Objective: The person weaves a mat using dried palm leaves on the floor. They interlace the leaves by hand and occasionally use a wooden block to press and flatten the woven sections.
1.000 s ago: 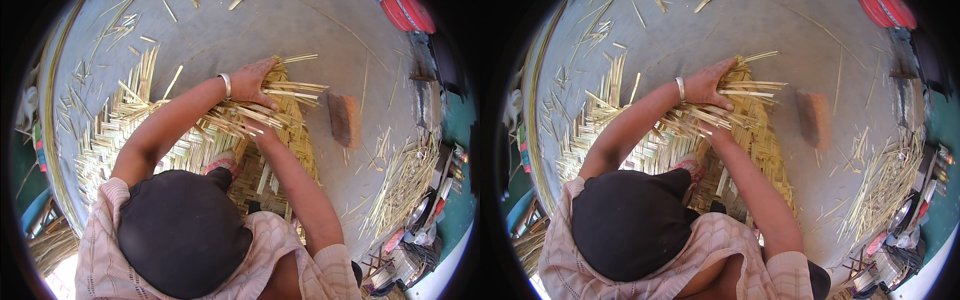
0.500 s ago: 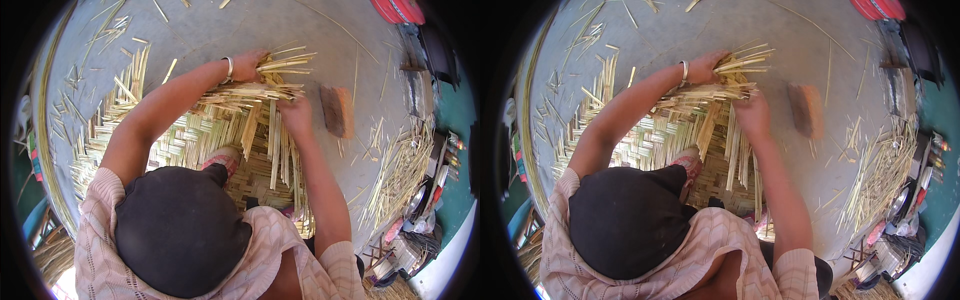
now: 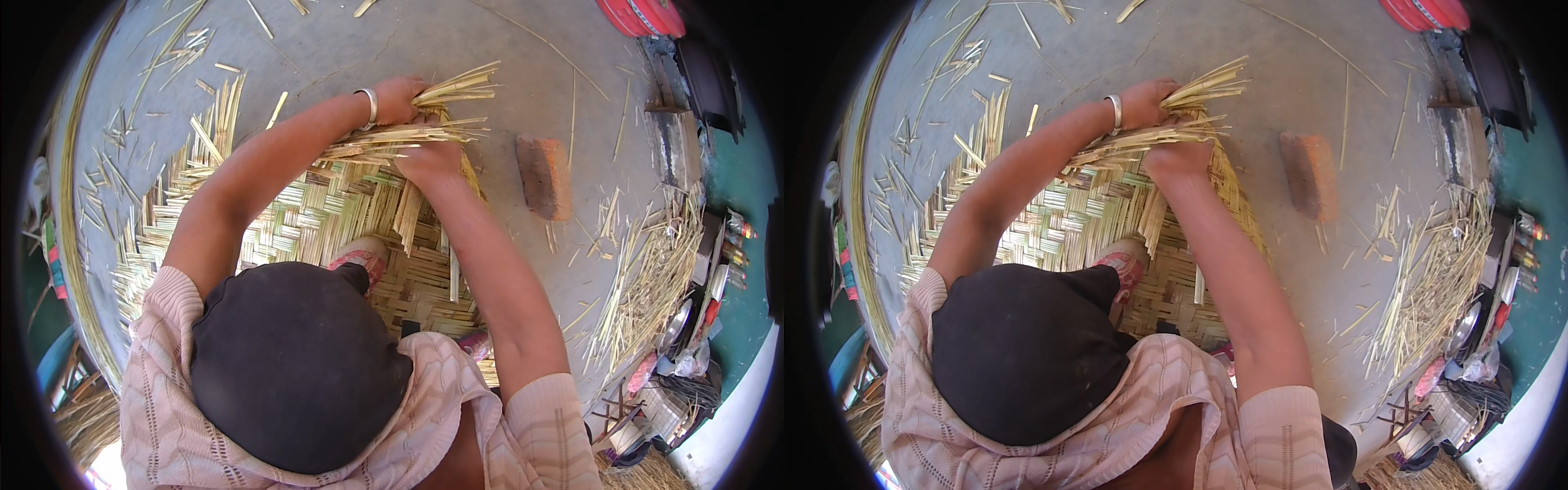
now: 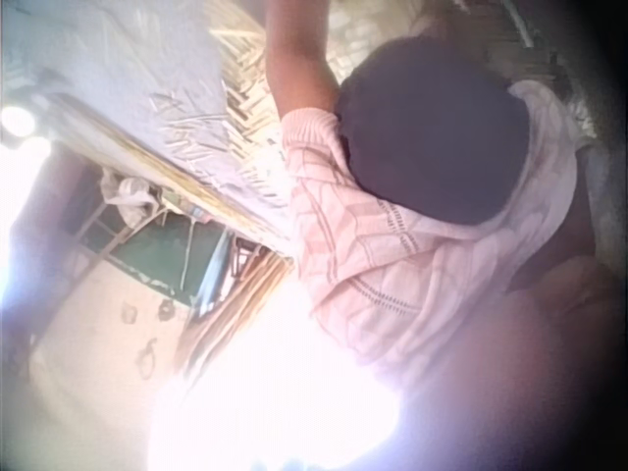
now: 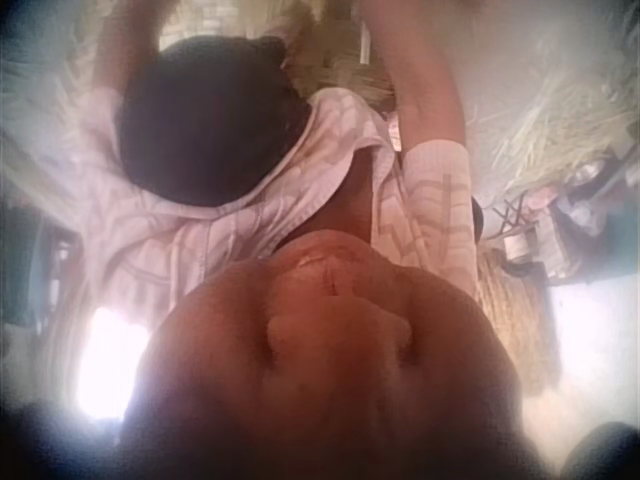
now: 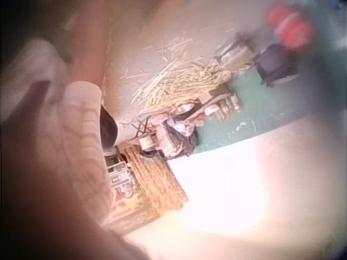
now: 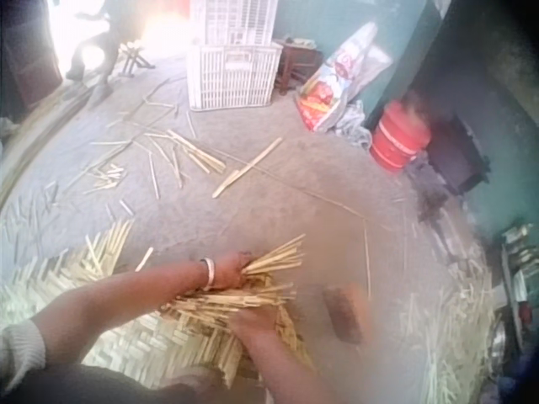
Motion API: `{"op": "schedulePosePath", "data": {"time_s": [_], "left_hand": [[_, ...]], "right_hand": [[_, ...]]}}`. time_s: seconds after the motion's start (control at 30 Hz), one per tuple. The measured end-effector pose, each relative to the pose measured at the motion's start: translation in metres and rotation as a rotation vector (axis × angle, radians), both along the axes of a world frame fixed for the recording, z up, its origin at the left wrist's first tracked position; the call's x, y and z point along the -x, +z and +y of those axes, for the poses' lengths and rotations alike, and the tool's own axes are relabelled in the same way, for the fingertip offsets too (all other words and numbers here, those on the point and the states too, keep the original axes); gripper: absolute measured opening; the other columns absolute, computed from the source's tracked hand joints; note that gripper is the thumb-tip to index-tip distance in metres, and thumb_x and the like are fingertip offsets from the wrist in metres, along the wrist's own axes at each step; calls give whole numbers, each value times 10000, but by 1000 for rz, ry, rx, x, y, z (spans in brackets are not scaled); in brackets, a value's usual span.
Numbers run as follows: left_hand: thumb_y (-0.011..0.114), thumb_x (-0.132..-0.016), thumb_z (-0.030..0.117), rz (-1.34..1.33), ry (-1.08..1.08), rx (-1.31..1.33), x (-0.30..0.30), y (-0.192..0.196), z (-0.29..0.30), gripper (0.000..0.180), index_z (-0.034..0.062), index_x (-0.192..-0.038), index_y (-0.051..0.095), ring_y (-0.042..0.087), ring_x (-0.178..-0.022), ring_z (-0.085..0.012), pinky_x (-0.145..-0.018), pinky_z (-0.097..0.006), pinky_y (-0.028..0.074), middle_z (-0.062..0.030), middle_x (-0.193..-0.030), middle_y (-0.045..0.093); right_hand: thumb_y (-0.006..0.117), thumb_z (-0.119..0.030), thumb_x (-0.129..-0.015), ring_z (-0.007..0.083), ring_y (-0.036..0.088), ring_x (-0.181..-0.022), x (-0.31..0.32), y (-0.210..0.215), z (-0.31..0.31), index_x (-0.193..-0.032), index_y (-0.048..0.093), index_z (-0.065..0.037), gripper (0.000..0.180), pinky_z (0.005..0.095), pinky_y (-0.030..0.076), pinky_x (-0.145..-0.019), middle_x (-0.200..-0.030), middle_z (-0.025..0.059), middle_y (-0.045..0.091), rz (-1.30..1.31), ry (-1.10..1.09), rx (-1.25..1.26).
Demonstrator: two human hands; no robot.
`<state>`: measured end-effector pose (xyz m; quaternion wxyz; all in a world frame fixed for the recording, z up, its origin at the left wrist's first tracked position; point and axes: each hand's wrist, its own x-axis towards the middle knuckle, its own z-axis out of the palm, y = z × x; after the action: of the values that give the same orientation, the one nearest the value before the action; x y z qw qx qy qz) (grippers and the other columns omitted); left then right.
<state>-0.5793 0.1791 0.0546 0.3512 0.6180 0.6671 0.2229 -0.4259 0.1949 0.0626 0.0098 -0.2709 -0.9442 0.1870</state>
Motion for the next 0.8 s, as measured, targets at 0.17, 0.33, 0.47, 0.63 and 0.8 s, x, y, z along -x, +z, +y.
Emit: {"op": "schedulePosePath", "data": {"time_s": [0.17, 0.33, 0.47, 0.63, 0.8], "left_hand": [[644, -825, 161, -30, 40, 44, 2, 7, 2, 512, 20, -1306, 539, 561, -1122, -390, -1006, -417, 438, -231, -1196, 608], [624, -854, 188, -1, 49, 37, 4, 5, 0, 454, 17, -1271, 570, 574, -1125, -388, -998, -410, 447, -234, -1218, 616], [615, -858, 172, -31, 16, -3, 7, -10, 5, 407, 57, -1248, 598, 631, -1020, -375, -921, -407, 490, -215, -1115, 667], [625, -839, 132, -71, -14, 1, 14, -27, 11, 382, 94, -1220, 623, 663, -919, -360, -843, -395, 516, -205, -1016, 696], [675, -825, 175, -159, 14, -19, 13, -24, 10, 406, 64, -1212, 616, 663, -926, -355, -848, -390, 514, -203, -1049, 691]], "right_hand": [[490, -268, -956, 207, 516, -1187, 12, -22, 13, -1223, 560, -70, 340, 357, 432, -1006, -1222, 62, 581, 493, -287, 797], [434, -197, -1006, 174, 518, -1166, 23, -37, 13, -1244, 531, -64, 290, 311, 447, -998, -1230, 26, 556, 968, -758, 1754], [453, -198, -983, 208, 561, -1147, 16, -15, 21, -1196, 578, -46, 290, 324, 468, -982, -1217, 57, 601, 575, -379, 782], [484, -209, -916, 319, 626, -1087, 4, 36, 61, -1062, 684, -51, 294, 389, 511, -929, -1150, 168, 662, -350, 145, 54], [461, -220, -920, 339, 625, -1104, 9, 51, 83, -1073, 701, -72, 321, 414, 526, -915, -1152, 199, 656, -416, 327, 66]]}}
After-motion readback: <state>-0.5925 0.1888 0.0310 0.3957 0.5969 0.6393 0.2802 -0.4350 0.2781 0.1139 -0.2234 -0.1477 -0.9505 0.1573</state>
